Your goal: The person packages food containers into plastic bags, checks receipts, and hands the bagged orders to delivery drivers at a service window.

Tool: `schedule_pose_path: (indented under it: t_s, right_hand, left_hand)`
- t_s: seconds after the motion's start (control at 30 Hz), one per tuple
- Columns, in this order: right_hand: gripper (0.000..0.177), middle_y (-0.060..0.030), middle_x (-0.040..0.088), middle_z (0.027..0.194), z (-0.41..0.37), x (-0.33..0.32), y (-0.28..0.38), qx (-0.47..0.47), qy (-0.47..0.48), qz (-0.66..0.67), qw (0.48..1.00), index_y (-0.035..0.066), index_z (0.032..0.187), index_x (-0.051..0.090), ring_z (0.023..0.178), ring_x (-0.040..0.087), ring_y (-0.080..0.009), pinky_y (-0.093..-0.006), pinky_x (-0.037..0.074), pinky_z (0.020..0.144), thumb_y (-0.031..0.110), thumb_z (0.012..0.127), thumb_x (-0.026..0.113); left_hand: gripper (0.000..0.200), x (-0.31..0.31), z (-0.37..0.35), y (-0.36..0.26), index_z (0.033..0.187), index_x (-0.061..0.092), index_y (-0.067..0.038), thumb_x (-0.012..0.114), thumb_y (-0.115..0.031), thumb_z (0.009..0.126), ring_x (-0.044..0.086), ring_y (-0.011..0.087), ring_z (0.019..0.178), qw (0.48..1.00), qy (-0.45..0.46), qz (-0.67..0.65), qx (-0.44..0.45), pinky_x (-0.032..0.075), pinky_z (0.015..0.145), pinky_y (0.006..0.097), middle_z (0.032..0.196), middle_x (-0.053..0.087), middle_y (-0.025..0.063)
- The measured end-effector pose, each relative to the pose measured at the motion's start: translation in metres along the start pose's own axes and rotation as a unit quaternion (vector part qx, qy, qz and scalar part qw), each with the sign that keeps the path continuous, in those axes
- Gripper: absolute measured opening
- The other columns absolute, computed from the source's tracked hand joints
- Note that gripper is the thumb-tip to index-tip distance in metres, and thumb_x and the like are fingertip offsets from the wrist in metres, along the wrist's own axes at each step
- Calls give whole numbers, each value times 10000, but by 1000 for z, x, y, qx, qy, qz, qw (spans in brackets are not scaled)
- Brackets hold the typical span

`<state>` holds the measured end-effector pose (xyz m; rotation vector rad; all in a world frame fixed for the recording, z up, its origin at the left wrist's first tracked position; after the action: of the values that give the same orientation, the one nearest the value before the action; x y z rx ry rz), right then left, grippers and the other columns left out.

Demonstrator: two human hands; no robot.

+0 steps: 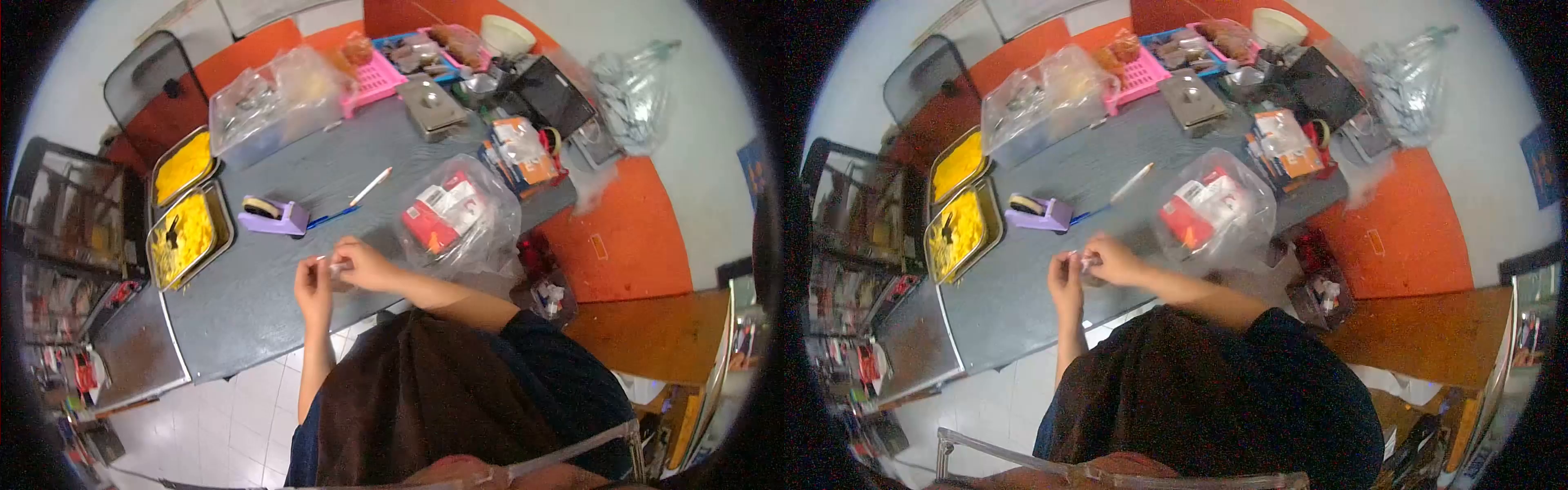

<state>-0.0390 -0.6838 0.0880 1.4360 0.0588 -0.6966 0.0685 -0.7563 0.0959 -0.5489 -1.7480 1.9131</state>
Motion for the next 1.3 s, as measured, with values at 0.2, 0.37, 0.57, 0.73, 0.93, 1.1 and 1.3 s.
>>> schedule_pose_path:
  t_s: [0.2,0.37,0.57,0.73,0.93,1.1,1.3]
  right_hand:
    - [132,-11,562,843,-20,-17,38,-140,-48,-30,989,97,840,586,864,500,-178,-328,378,728,140,716,570]
    - [137,2,585,860,-67,-7,-2,-189,27,-136,972,108,846,595,946,469,-159,-368,309,826,166,726,567]
    - [383,-48,472,1086,-97,-131,53,-166,-134,-296,931,110,1034,526,983,438,-226,-369,309,808,74,654,558]
    - [421,-36,477,1017,-138,-227,5,44,-131,-476,869,118,1018,526,982,403,-229,-408,262,798,72,602,572]
    - [169,-66,533,854,-135,-276,-24,81,-73,-516,850,104,844,571,860,478,-220,-380,315,767,102,685,515]
    - [52,-40,541,754,-94,-306,-30,50,-211,200,956,70,748,517,734,526,-188,-276,406,667,116,732,499]
    - [199,-66,525,867,-51,-294,42,-21,24,459,888,30,926,389,783,525,-141,-313,417,757,19,754,490]
  left_hand:
    - [58,-13,15,10,791,543,-26,539,-82,809,481,68,650,995,28,-24,-95,388,603,197,714,544,6]
    - [130,-37,39,56,740,556,-2,593,-123,771,494,78,590,978,-51,201,-6,407,570,221,645,556,16]
    - [332,4,32,-31,995,472,10,607,-158,744,472,208,875,912,-100,353,182,391,713,306,943,498,111]
    - [545,176,-30,-83,1033,469,5,669,-344,665,454,324,946,857,289,291,311,362,821,401,1027,480,176]
    - [246,222,-16,-14,890,560,1,546,-175,720,546,269,753,897,350,268,-15,445,685,348,848,569,96]
    - [203,171,4,-98,819,547,-14,456,-27,639,504,186,878,942,209,-261,4,407,750,283,922,529,69]
    - [233,188,1,-171,807,547,-2,505,-40,581,472,261,897,890,225,233,320,367,798,348,945,494,116]
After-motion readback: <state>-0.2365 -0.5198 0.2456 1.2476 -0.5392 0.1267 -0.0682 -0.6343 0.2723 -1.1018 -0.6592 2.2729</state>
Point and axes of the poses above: each hand's wrist, its own z-axis towards the middle knuckle, its own x-axis out of the palm, y = z × x, the point moved 2 cm from there along z, towards the middle knuckle
